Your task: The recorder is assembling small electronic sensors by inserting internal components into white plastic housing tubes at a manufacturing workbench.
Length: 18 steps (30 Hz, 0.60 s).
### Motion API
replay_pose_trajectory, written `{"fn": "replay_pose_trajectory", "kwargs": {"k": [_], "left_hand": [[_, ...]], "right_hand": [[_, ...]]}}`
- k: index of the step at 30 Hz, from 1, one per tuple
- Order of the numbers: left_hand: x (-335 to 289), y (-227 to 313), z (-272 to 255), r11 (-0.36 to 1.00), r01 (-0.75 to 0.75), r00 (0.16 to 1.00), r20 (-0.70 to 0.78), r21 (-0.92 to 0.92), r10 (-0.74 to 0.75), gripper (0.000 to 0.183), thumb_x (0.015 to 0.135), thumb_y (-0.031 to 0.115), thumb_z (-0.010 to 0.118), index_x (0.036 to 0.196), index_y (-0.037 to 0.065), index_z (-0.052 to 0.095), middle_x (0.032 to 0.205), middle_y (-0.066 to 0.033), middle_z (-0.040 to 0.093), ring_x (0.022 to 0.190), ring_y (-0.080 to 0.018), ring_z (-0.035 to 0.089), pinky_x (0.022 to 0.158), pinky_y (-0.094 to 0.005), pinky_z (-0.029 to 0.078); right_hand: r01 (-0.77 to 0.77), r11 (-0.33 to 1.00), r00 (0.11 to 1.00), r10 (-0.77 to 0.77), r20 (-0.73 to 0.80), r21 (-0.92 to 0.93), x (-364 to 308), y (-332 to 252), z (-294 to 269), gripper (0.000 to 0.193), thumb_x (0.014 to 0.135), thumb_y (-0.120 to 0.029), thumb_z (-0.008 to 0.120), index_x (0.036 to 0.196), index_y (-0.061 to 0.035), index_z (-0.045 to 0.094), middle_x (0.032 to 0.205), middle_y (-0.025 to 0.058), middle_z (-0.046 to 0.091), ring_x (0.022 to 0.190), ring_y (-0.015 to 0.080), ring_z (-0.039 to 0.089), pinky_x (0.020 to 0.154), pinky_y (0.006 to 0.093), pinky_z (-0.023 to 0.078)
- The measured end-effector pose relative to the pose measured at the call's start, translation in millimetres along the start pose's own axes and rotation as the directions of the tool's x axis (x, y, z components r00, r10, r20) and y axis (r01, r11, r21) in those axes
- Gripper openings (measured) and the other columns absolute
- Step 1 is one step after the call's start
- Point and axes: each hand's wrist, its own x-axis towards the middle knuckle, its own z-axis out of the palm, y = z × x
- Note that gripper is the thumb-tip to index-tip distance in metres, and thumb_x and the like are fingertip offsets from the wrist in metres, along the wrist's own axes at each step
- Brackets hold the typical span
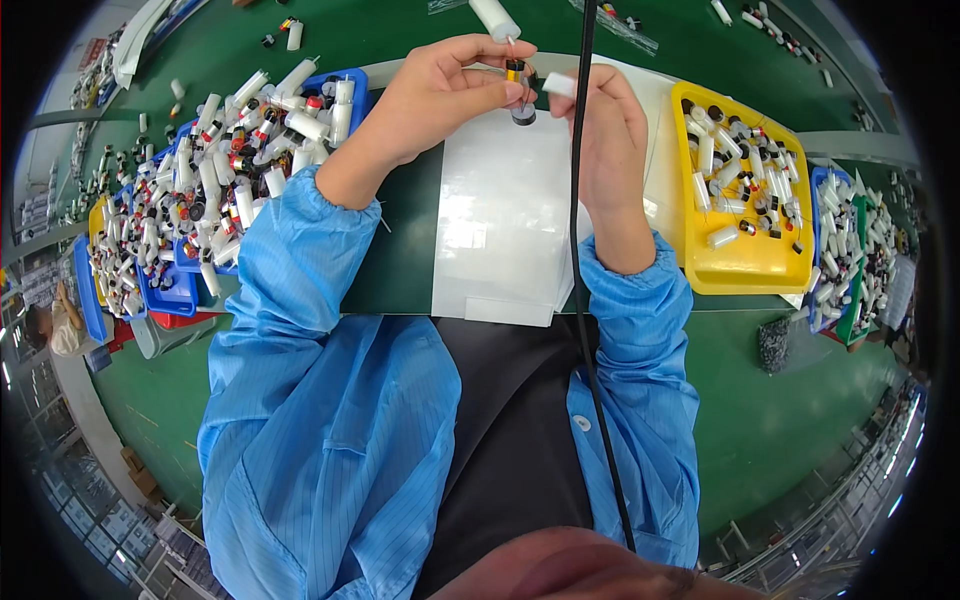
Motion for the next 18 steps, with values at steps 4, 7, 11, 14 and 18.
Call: {"fn": "replay_pose_trajectory", "kwargs": {"k": [4,7,11,14,18], "left_hand": [[-2,-2,2,0.999,-0.026,0.999,0.035,0.045,0.024,0.044,0.09,-0.002,0.067,0.131,-0.005,0.054,0.121,-0.0117,0.063,0.105,-0.0184,0.067,0.092,-0.029,0.054],[-2,-8,0,0.995,-0.033,0.999,0.041,0.089,0.03,0.044,0.089,-0.003,0.067,0.131,-0.005,0.054,0.123,-0.0114,0.062,0.106,-0.0178,0.067,0.093,-0.029,0.053],[-1,-10,2,0.997,-0.022,0.999,0.047,0.068,0.018,0.043,0.09,-0.003,0.066,0.131,-0.004,0.053,0.125,-0.0113,0.061,0.109,-0.0168,0.065,0.095,-0.0284,0.052],[0,-9,4,0.999,-0.037,0.998,0.05,0.004,0.037,0.042,0.092,-0.002,0.064,0.132,-0.003,0.052,0.125,-0.0111,0.061,0.111,-0.0159,0.063,0.096,-0.0281,0.051],[0,-13,5,0.998,-0.058,0.997,0.056,-0.025,0.06,0.04,0.093,-0.001,0.062,0.132,-0.003,0.052,0.125,-0.0109,0.062,0.112,-0.016,0.063,0.097,-0.0283,0.052]], "right_hand": [[0.27,0.896,0.952,-0.302,-0.038,-0.353,6,7,21,0.036,0.08,-0.008,0.08,0.106,-0.005,0.056,0.095,0.0044,0.066,0.08,0.0099,0.058,0.076,0.0253,0.047],[0.39,0.56,0.897,-0.408,0.167,-0.731,3,3,24,0.039,0.084,0.0,0.075,0.114,-0.0012,0.05,0.091,0.0071,0.067,0.083,0.0109,0.064,0.077,0.0233,0.052],[0.388,0.599,0.889,-0.444,0.112,-0.7,1,8,20,0.041,0.084,-0.001,0.075,0.115,0.0008,0.049,0.09,0.008,0.069,0.081,0.0122,0.066,0.076,0.0237,0.053],[0.386,0.664,0.891,-0.448,0.072,-0.64,2,16,18,0.039,0.083,-0.004,0.076,0.113,-0.0002,0.051,0.089,0.0083,0.069,0.077,0.0126,0.065,0.073,0.0243,0.053],[0.359,0.684,0.903,-0.426,0.051,-0.636,0,13,24,0.039,0.082,-0.005,0.077,0.112,-0.001,0.052,0.089,0.0079,0.067,0.075,0.012,0.063,0.071,0.0245,0.052]]}}
